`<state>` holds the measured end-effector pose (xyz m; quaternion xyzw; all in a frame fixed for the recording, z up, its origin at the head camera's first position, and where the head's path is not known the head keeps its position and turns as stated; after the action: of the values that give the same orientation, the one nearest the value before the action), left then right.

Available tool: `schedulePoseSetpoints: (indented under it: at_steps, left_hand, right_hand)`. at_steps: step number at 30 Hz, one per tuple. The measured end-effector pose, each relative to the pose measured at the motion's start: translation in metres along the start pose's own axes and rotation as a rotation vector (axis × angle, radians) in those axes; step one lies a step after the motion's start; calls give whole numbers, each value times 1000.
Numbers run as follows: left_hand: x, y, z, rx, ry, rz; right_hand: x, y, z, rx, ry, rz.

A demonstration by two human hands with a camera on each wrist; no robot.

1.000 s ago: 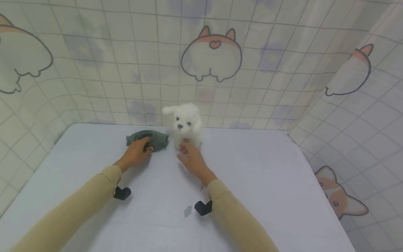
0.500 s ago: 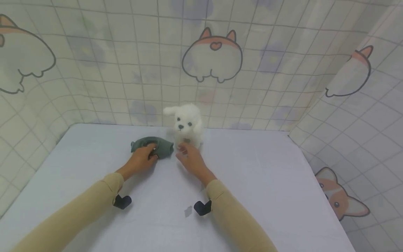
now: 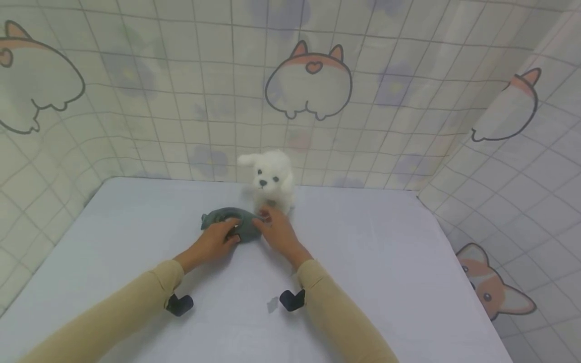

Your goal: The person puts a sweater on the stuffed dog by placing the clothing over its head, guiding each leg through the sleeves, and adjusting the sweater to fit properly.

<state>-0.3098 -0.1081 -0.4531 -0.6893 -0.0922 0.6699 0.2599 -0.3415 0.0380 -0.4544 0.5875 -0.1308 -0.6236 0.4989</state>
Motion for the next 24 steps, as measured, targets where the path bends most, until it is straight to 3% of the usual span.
schedulePoseSetpoints:
  at_steps: [10,15,20,24]
  left_hand:
    - [9,-20,-7,36,38,-29]
    - [-3,-19,-4,19,-27,-49]
    - [-20,-9,1,-44,-129,-46]
    - [-27,2,5,-106,-163,-30]
  right_hand:
    - [-2,0,-2,39,5,2]
    - [-1,-2,-1,61,14,-2]
    - [1,-6,2,85,33,-31]
    - [5,-10,4,117,53,-67]
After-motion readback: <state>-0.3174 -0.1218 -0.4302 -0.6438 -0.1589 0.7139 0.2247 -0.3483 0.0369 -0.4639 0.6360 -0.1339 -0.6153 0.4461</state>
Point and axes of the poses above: each hand's wrist, its own z-axis towards the middle knuckle, its own x-axis out of the palm, y = z × x, the point moved 8 cm from there along z, towards the middle knuckle, and after that the axes turned 11 degrees about -x, right-handed, at the moved point
